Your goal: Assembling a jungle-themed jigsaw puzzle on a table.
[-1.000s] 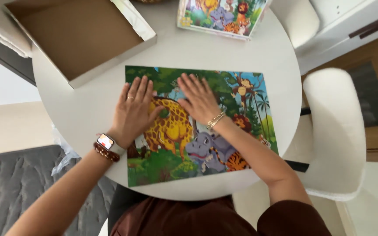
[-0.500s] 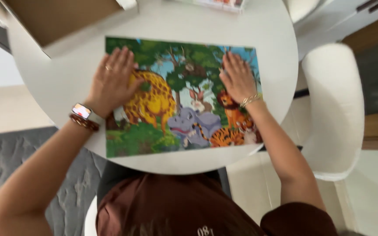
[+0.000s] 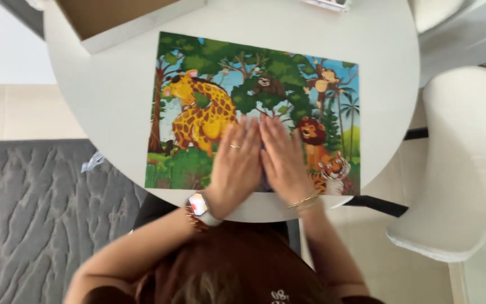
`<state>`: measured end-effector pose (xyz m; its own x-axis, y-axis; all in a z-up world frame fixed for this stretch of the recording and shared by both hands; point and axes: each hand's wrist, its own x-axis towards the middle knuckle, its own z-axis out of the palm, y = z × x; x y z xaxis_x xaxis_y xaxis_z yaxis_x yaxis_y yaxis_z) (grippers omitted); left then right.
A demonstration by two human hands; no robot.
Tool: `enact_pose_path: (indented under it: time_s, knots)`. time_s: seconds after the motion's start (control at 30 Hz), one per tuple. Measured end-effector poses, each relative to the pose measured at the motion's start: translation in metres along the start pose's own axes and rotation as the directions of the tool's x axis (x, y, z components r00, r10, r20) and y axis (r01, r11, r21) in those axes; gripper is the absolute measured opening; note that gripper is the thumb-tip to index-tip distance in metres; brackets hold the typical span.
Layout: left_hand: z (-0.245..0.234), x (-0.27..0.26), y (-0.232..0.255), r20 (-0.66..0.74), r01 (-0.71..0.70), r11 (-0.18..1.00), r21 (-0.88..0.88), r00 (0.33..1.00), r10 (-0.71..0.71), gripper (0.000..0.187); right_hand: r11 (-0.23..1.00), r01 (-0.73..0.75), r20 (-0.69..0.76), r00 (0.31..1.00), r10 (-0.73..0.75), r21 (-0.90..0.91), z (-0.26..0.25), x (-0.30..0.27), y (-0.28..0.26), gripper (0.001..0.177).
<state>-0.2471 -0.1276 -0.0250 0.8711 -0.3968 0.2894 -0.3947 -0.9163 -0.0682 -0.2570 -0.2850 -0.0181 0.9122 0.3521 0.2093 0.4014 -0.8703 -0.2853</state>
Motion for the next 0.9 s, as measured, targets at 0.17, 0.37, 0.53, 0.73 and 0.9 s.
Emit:
enact_pose_path:
  time_s: [0.17, 0.37, 0.53, 0.73, 0.9]
  knots:
    - [0.014, -0.017, -0.013, -0.002, 0.089, 0.982, -0.165, 0.996, -0.090, 0.075, 0.993, -0.062, -0.004, 0.998, 0.062, -0.103, 0.015, -0.007, -0.003, 0.059]
    - [0.004, -0.033, -0.059, 0.068, 0.177, 0.949, -0.259, 0.984, -0.165, 0.092, 0.980, -0.095, 0.018, 0.995, 0.099, -0.177, -0.003, -0.030, 0.021, 0.067]
    - [-0.010, -0.047, -0.089, 0.098, 0.214, 0.956, -0.199, 0.975, -0.198, 0.093, 0.965, -0.205, -0.020, 0.979, 0.204, -0.165, -0.021, -0.056, 0.049, 0.068]
    - [-0.014, -0.059, -0.105, 0.137, 0.221, 0.958, -0.182, 0.971, -0.198, 0.092, 0.900, -0.386, -0.050, 0.922, 0.384, -0.202, -0.028, -0.087, 0.082, 0.069]
    - [-0.014, -0.069, -0.117, 0.161, 0.309, 0.917, -0.252, 0.948, -0.275, 0.091, 0.855, -0.480, -0.107, 0.877, 0.468, -0.194, -0.031, -0.104, 0.095, 0.070]
